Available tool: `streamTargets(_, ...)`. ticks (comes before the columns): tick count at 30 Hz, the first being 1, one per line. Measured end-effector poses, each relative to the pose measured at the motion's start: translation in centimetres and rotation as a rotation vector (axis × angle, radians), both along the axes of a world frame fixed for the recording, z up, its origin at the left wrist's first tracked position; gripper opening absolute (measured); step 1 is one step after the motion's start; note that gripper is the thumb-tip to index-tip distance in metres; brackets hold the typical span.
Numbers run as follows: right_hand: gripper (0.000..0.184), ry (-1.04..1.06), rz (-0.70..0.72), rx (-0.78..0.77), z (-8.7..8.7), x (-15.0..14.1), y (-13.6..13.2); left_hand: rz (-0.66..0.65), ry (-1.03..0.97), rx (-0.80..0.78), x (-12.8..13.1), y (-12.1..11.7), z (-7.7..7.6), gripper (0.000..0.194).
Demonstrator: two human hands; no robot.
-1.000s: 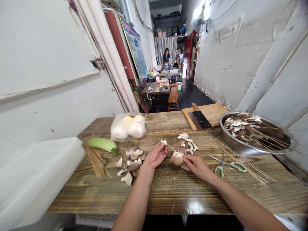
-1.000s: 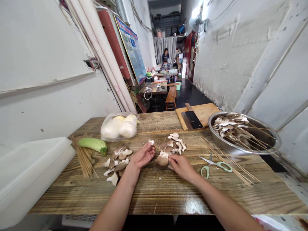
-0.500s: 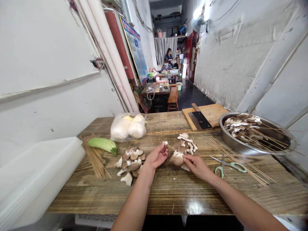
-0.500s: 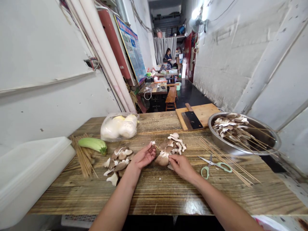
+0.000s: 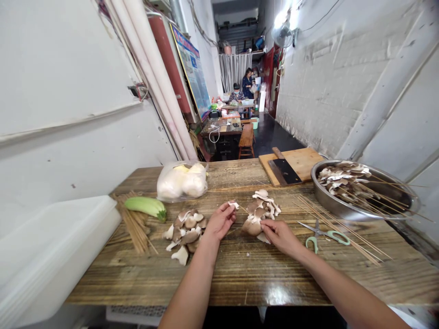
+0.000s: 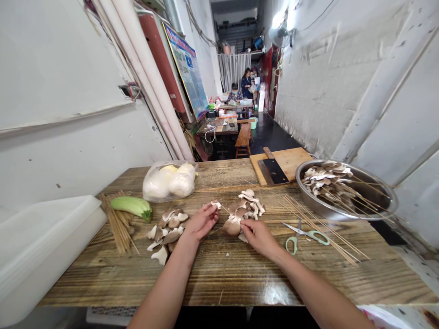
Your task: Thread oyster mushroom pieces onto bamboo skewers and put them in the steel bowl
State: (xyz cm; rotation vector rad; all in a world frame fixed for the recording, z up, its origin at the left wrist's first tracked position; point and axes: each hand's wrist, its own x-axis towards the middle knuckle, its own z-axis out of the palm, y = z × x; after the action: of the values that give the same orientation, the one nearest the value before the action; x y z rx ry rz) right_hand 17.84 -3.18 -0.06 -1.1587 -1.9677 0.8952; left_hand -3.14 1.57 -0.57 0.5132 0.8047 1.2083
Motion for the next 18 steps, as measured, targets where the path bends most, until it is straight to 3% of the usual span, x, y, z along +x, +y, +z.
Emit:
streamTargets(7, 0.030, -0.051, -0.007, -0.003, -0.21, 0.07, 0.05, 0.003, 0.208, 0.153, 0.22, -0.37, 0.45, 0.036)
streamTargets(12, 0.030, -0.063, 0.017, -0.002, -0.31, 0.09, 0.09, 0.089, 0.389, 0.271, 0.11, -0.39, 0.40, 0.031)
streamTargets(18, 0.031, -0.049, 0.004, -0.001, -0.37, 0.09, 0.09, 0.044, 0.361, 0.292, 0.11, -0.36, 0.19, 0.035)
